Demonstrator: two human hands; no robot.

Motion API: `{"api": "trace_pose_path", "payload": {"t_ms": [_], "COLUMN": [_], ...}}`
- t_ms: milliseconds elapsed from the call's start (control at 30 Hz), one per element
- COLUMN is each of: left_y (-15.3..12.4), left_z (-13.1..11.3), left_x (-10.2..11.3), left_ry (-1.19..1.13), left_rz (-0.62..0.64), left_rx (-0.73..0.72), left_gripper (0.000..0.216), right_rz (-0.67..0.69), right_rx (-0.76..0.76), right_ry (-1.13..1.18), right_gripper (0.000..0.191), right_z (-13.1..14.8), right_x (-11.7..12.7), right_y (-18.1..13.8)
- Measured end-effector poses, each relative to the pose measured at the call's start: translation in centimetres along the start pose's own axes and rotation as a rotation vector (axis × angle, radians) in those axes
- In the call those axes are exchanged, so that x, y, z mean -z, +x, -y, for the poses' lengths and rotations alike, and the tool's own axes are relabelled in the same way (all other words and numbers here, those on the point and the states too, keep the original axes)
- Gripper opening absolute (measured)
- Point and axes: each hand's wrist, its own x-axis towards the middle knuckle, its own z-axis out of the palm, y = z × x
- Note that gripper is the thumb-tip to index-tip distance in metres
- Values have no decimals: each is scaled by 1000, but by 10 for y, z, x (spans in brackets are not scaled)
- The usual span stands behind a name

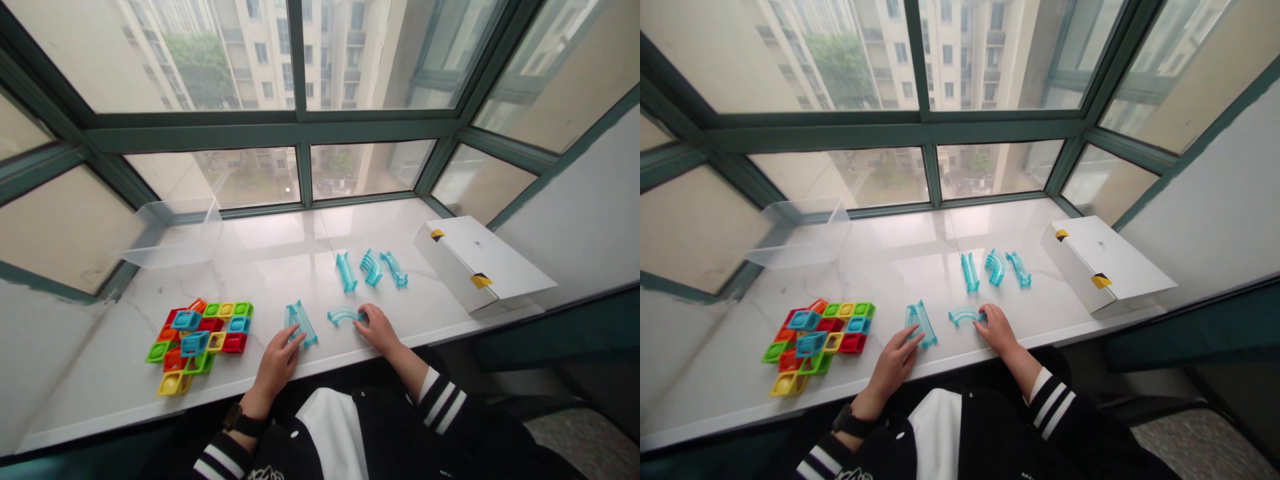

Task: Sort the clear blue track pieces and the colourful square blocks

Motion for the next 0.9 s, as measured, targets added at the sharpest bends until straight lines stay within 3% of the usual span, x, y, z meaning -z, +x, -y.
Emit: {"api": "trace_pose_path", "payload": {"t_ms": [100, 300, 500, 567, 700, 900], "left_y": [0, 0, 16, 25, 44, 81], "left_z": [0, -3, -24, -35, -58, -85], "left_x": [0, 5, 18, 17, 6, -8], "left_ry": [-14, -35, -193, -361, -651, -738], "left_rz": [-13, -125, -313, -254, -20, 109], "left_rx": [0, 85, 217, 280, 369, 262], "left_gripper": [56, 44, 28, 24, 25, 38], "right_rz": [-1, 211, 206, 177, 111, -7], "right_rx": [-21, 112, 151, 155, 165, 210], "right_ry": [15, 112, 121, 116, 133, 167], "right_gripper": [20, 34, 28, 28, 26, 18], "right_z": [2, 6, 6, 8, 18, 36], "right_x": [-2, 4, 5, 3, 5, 27], "right_y": [-2, -5, -7, -8, -8, 4]}}
